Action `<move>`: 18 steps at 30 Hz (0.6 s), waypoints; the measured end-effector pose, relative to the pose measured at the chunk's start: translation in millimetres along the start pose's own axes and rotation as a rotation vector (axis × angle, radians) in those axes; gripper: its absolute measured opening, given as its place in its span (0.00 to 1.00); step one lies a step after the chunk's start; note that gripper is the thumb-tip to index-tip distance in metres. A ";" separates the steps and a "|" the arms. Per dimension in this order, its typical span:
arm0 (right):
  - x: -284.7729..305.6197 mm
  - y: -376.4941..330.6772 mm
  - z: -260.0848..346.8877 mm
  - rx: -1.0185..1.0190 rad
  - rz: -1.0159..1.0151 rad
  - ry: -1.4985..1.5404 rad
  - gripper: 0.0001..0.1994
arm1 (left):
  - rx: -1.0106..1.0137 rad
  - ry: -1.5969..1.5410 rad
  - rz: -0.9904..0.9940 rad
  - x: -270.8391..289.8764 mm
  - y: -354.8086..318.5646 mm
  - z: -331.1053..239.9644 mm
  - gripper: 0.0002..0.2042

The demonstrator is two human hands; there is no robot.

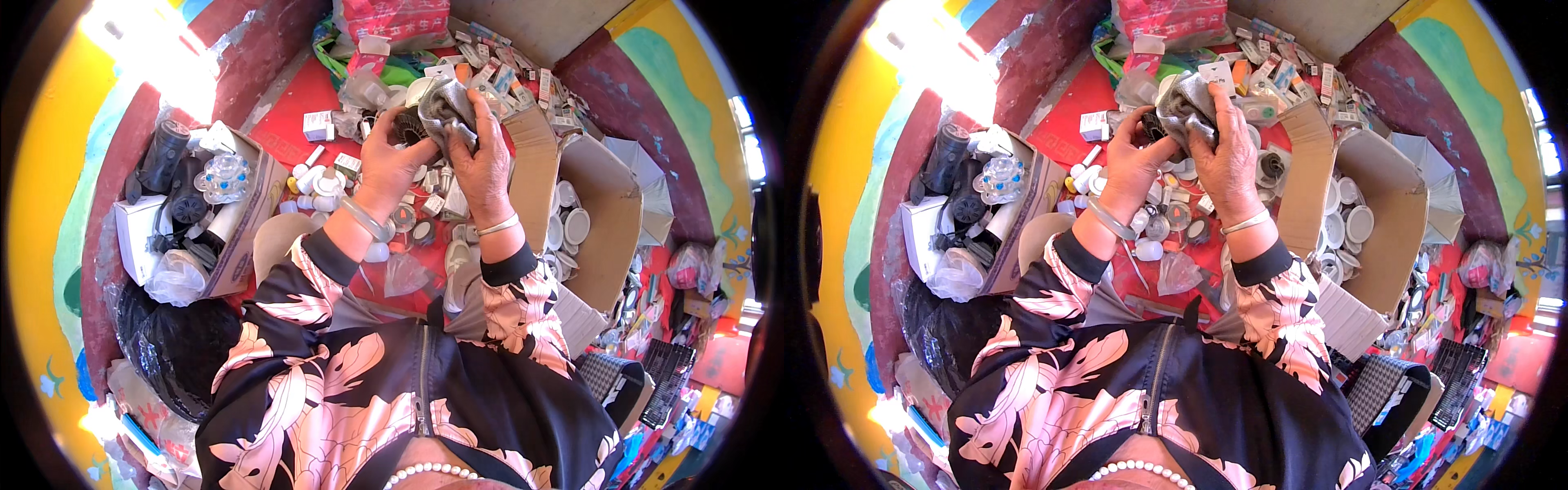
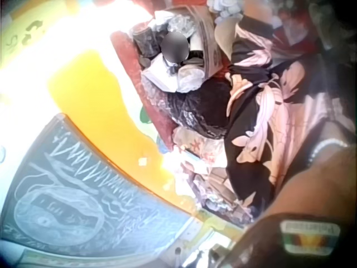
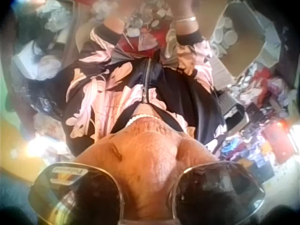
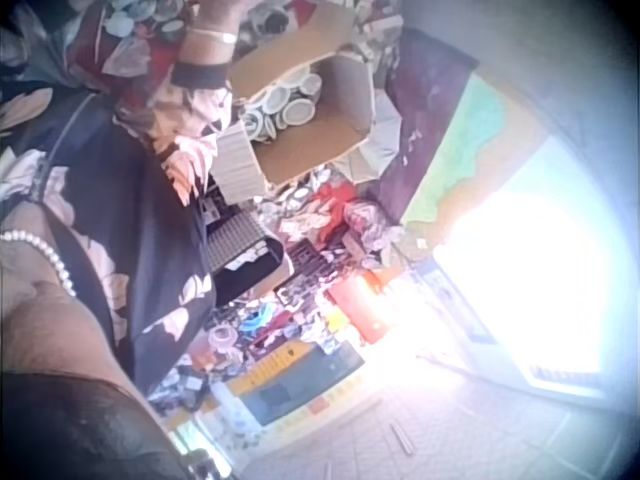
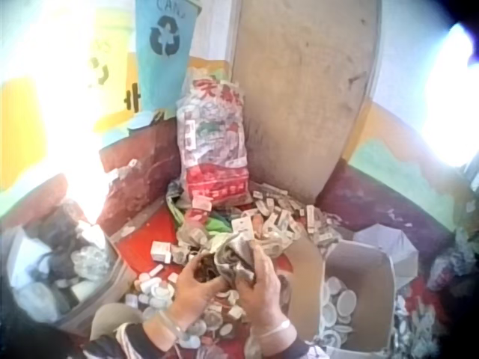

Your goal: The person cleans a white circular light fixture with a cloth, wiping the front lens and the rear heat sink area.

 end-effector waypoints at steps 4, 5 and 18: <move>-6.2 -8.3 -2.8 -0.023 0.001 0.046 0.33 | 0.166 -0.134 -0.063 5.7 -0.4 9.1 0.21; -8.9 -11.6 -4.3 -0.027 -0.004 0.054 0.34 | 0.208 -0.206 -0.034 3.3 0.2 10.1 0.16; -12.9 -30.4 7.9 0.033 -0.042 -0.075 0.35 | 0.448 -0.439 0.124 1.4 3.4 24.6 0.12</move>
Point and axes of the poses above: each hand's wrist, its own y-axis towards the middle knuckle, its own x-axis out of the back of the hand, z = x × y, the point moved 8 cm from there along y, towards the middle knuckle, and after that the axes turned 12 degrees about x, right-handed, at the moved point
